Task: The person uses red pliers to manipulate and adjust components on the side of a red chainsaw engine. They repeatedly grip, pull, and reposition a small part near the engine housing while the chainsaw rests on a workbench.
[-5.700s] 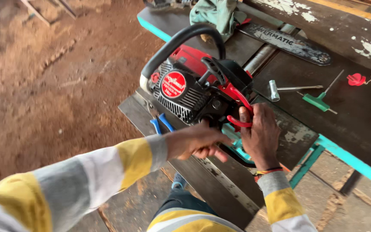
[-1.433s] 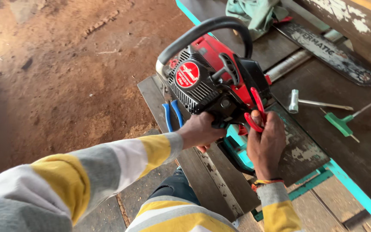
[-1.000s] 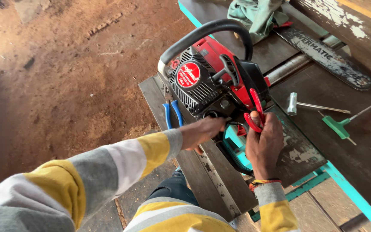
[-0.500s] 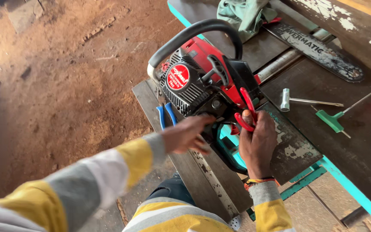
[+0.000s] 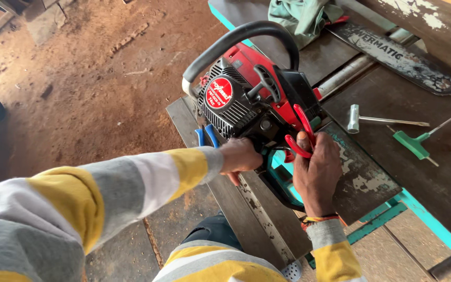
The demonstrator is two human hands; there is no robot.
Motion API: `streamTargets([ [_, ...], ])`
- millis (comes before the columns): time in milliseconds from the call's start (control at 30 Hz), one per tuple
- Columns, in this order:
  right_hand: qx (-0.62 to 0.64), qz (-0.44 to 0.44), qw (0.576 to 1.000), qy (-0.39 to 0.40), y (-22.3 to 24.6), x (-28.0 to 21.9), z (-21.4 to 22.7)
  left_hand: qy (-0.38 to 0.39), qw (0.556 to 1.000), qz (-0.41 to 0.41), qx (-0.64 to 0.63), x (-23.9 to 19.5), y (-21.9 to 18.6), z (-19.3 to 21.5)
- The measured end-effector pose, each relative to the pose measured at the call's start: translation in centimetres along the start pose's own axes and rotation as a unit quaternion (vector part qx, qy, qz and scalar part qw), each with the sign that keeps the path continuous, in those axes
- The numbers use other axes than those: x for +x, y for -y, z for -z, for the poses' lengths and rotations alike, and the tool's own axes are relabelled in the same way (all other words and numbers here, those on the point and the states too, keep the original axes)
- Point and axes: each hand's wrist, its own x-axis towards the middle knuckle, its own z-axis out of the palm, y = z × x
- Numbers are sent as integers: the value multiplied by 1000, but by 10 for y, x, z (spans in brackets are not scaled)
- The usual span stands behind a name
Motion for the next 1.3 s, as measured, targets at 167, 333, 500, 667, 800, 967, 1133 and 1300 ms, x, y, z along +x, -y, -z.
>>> streamTargets([
  [167,8,-25,999,25,-1,0,0,44,995,28,-85,-4,-7,3],
  [333,8,-19,1000,13,-2,-1,0,73,997,11,25,-4,-3,17],
  [500,12,-12,1000,15,-1,-1,2,111,992,-47,-27,-22,4,18],
  [667,18,-18,1000,13,-3,0,2,33,954,27,-298,-26,-4,-8],
  [800,33,-21,999,21,-2,-1,2,-37,840,102,-531,-26,-20,-23],
  [967,24,1,1000,6,-2,1,3,-80,827,97,-548,-20,-18,-31],
  [1133,17,-30,999,34,-4,0,0,-23,956,-32,-292,18,27,-14],
  [1300,15,-57,997,45,-1,1,1,-90,888,-257,370,31,41,-9],
])
